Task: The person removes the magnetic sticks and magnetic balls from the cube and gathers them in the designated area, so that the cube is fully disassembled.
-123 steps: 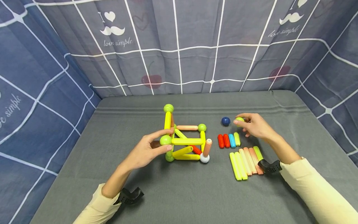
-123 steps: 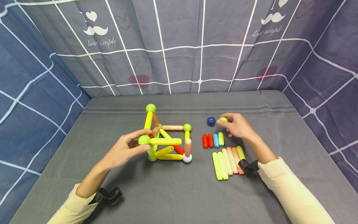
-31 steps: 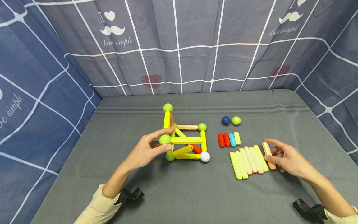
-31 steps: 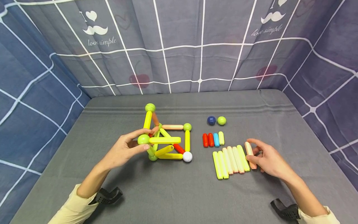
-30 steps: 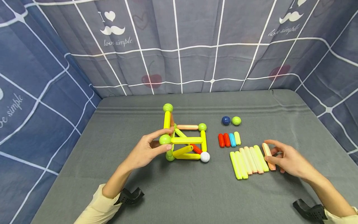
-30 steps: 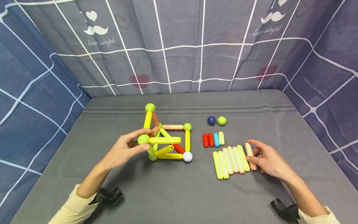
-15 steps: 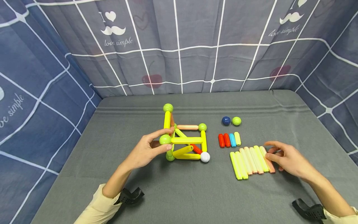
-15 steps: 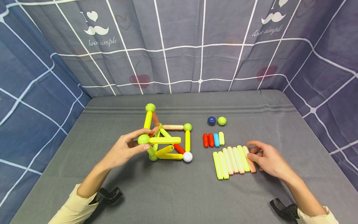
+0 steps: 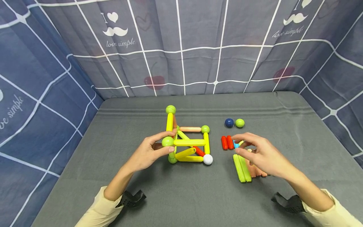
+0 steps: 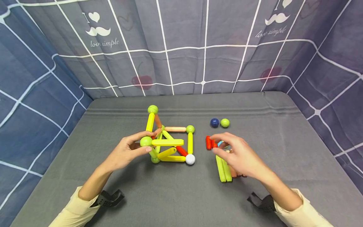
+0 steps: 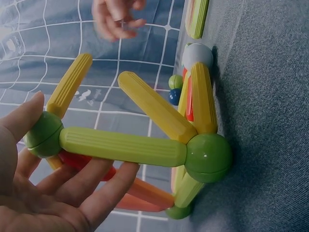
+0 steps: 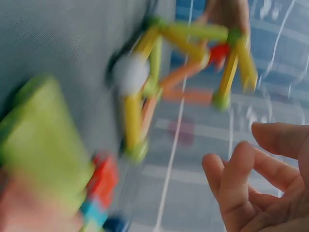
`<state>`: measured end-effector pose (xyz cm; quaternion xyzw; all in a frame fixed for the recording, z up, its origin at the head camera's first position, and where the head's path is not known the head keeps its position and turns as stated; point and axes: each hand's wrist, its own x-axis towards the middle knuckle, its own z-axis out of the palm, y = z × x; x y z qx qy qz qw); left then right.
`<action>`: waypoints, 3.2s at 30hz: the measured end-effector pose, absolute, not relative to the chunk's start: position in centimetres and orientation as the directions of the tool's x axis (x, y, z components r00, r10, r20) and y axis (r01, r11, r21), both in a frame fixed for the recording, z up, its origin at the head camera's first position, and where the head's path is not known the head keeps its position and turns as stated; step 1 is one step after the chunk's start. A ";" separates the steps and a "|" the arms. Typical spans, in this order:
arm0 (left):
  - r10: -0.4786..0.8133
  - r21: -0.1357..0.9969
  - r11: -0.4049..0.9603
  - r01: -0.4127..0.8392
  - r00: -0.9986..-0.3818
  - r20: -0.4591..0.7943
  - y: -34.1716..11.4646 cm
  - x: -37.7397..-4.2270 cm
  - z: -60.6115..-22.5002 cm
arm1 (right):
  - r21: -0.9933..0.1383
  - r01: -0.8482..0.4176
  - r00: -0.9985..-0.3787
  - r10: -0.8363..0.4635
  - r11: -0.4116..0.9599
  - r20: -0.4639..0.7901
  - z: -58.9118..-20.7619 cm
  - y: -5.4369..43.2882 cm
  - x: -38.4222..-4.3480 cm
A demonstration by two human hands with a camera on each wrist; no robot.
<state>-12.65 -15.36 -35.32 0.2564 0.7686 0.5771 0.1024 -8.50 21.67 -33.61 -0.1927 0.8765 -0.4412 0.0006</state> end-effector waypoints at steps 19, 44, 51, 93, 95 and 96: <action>0.530 0.898 0.257 0.357 -0.829 0.178 -14.8 -12.8 -35.5 | -0.839 -0.375 -0.863 -0.478 0.394 0.161 -33.2 13.4 -10.6; 0.502 0.930 0.206 0.305 -0.848 0.167 -15.6 -12.8 -35.4 | -0.943 -0.231 -0.964 -0.183 0.238 0.190 -33.8 20.9 -8.9; 0.499 0.931 0.213 0.296 -0.852 0.156 -15.7 -12.7 -35.3 | -0.972 -0.219 -0.973 -0.098 0.087 0.211 -34.5 23.7 -8.0; 0.491 0.940 0.182 0.289 -0.855 0.168 -15.8 -12.7 -35.6 | -0.597 -0.016 -0.986 -0.111 0.802 -0.122 -39.7 32.8 -8.8; 0.491 0.940 0.177 0.290 -0.854 0.171 -15.8 -12.7 -35.7 | -0.593 -0.014 -0.986 -0.108 0.805 -0.124 -39.7 32.8 -8.8; 0.491 0.940 0.175 0.291 -0.854 0.173 -15.8 -12.7 -35.8 | -0.591 -0.014 -0.987 -0.107 0.806 -0.122 -39.6 32.7 -8.8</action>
